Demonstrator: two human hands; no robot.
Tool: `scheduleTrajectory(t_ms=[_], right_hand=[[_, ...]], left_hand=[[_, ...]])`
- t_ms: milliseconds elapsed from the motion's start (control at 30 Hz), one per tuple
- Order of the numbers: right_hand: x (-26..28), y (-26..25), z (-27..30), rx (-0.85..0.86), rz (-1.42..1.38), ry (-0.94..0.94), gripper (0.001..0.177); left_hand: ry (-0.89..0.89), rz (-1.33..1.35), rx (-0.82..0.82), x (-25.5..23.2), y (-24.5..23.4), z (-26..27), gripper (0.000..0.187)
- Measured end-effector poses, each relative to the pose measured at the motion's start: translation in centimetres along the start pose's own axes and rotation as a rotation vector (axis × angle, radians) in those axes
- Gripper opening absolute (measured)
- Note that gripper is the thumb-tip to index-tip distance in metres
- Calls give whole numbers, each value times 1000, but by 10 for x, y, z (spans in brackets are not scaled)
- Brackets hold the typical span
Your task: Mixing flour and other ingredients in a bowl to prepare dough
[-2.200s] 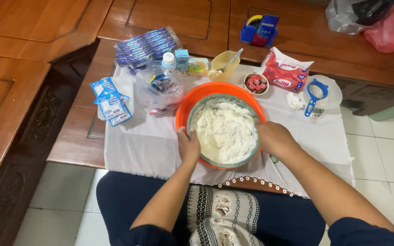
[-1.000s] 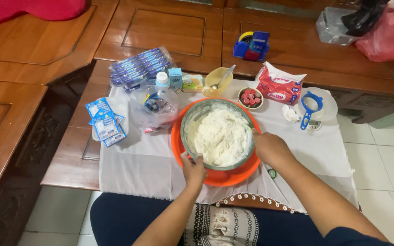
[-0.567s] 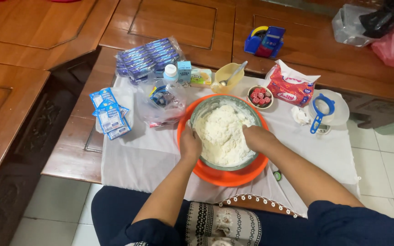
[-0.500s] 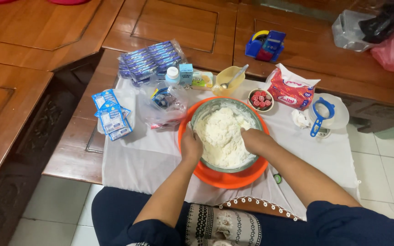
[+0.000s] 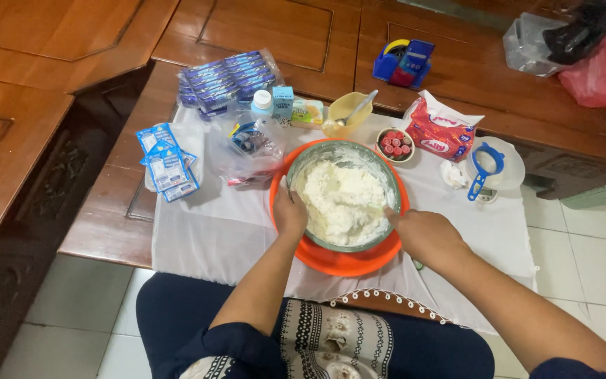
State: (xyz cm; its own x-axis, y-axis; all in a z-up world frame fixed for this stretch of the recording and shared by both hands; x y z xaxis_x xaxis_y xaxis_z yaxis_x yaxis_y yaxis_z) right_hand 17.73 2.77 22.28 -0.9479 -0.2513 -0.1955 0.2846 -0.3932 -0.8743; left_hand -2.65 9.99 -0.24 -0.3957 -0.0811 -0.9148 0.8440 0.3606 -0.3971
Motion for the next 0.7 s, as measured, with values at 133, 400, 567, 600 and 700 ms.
scheduleTrajectory(t_ms=[133,400,567,600,700], right_hand=[[23,41,-13,74,-29,-47,42],[6,126,-104,113,-153,89,62],[-29,57,-59,146,-411,154,47],[-35,44,-52,127,-402,185,49],[-29,21,-55,65,-195,203,50]], left_hand=[[-14,22,-5,-6,-3,0,48],[-196,30,31,21,14,6,42],[-475,193,134,-9,-16,75,55],[-502,235,178,-33,-32,87,62],[-246,103,118,-7,-20,26,67]])
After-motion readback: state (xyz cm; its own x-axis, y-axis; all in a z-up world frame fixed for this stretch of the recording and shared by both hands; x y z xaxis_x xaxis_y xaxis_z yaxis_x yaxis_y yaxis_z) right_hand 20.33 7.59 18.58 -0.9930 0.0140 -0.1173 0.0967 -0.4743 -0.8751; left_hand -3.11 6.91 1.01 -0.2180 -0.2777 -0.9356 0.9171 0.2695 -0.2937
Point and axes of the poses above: each hand's wrist, its own z-axis away from the middle knuckle, its own y-axis out of the palm, x = y × z, the point moved 4 cm from there along -z, towards the middle knuckle, and after that the axes turned 9 degrees about y, right-handed, at the moved point
